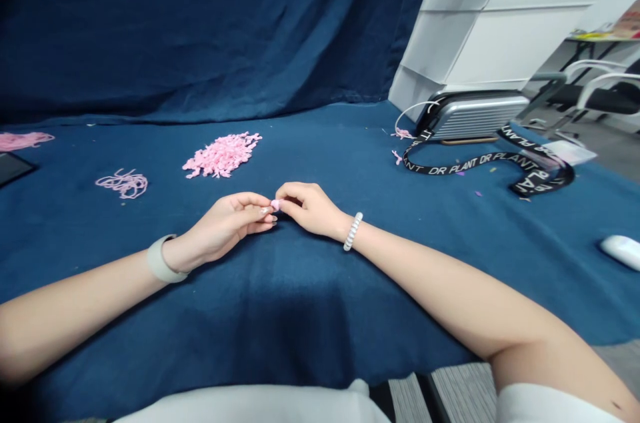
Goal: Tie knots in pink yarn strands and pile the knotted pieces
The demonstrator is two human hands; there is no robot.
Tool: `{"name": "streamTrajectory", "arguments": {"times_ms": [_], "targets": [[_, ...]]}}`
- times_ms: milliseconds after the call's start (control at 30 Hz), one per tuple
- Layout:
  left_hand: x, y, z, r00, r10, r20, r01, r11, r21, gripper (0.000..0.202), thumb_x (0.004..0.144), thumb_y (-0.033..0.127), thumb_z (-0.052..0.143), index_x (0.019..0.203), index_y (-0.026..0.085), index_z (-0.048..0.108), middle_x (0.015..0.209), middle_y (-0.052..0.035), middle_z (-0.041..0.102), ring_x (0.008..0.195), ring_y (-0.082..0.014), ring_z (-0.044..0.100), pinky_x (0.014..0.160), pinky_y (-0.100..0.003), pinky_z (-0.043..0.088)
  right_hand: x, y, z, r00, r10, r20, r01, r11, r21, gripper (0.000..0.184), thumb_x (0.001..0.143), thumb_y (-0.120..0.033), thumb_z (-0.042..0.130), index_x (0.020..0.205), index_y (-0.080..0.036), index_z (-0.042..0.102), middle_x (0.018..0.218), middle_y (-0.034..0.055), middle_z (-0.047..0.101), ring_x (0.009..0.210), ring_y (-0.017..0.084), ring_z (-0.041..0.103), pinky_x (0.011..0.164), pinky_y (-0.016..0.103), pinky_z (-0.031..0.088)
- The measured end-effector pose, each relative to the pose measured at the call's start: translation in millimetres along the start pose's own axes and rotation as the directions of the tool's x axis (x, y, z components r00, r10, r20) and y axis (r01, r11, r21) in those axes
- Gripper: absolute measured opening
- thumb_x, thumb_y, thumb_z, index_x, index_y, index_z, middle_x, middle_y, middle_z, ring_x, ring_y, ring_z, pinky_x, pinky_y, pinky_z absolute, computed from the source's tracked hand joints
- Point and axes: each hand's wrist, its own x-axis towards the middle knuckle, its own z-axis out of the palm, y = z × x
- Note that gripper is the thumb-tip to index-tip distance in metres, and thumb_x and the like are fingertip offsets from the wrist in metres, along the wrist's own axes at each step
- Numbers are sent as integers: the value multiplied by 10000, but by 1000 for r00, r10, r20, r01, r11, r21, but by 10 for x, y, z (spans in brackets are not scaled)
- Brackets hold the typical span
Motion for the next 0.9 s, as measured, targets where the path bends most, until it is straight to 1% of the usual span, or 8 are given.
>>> {"name": "streamTrajectory", "arguments": {"times_ms": [133, 233, 333, 500, 667, 800, 900], "targets": [[11, -49, -16, 992, 119, -45, -106, 971, 212, 196, 696, 232, 714, 837, 120, 637, 765, -44, 688, 729, -133, 662, 752, -263, 536, 3, 11, -9, 984, 140, 113, -160, 967, 199, 148, 832, -252, 535, 763, -132, 587, 672, -3, 556, 600, 89, 463, 582, 220, 367], [5, -45, -23, 982, 189, -25, -166, 911, 377, 216, 709, 279, 698, 845, 120, 647, 784, -60, 697, 748, -157, 669, 746, -274, 536, 9, 10, -22, 969, 187, 158, -227, 929, 292, 166, 818, -277, 554, 756, -127, 587, 660, -3, 544, 606, 92, 465, 590, 226, 375], [-2, -32, -30, 974, 227, -6, -197, 859, 472, 204, 732, 299, 671, 832, 121, 653, 762, -60, 697, 729, -160, 670, 724, -270, 537, 21, 5, -31, 959, 210, 191, -267, 899, 347, 163, 805, -275, 570, 741, -125, 584, 661, -1, 551, 611, 92, 477, 602, 231, 385], [-2, -32, -30, 967, 255, 29, -236, 841, 487, 195, 762, 306, 633, 822, 121, 647, 757, -54, 689, 712, -155, 666, 712, -270, 541, 38, -5, -46, 945, 224, 239, -307, 859, 410, 139, 782, -250, 593, 732, -120, 585, 664, -1, 569, 620, 92, 501, 622, 238, 398], [-9, -42, -22, 958, 282, 51, -267, 814, 516, 184, 760, 291, 632, 829, 120, 632, 756, -56, 687, 710, -159, 665, 708, -274, 538, 36, -18, -57, 939, 232, 253, -320, 856, 406, 134, 780, -239, 593, 727, -117, 596, 668, -1, 575, 623, 90, 506, 624, 238, 398], [-23, -34, -10, 958, 283, 46, -259, 789, 557, 166, 789, 283, 592, 808, 121, 621, 725, -50, 679, 681, -144, 657, 690, -257, 533, 36, -16, -62, 939, 228, 259, -322, 848, 420, 122, 780, -221, 594, 725, -113, 599, 664, -5, 575, 620, 84, 504, 626, 234, 398], [-17, -44, -8, 961, 273, 46, -253, 799, 545, 148, 797, 269, 578, 785, 123, 595, 702, -40, 662, 666, -135, 650, 676, -251, 532, 43, -13, -64, 933, 233, 276, -337, 835, 434, 126, 770, -226, 609, 719, -111, 603, 658, -8, 576, 615, 81, 504, 627, 233, 400]]}}
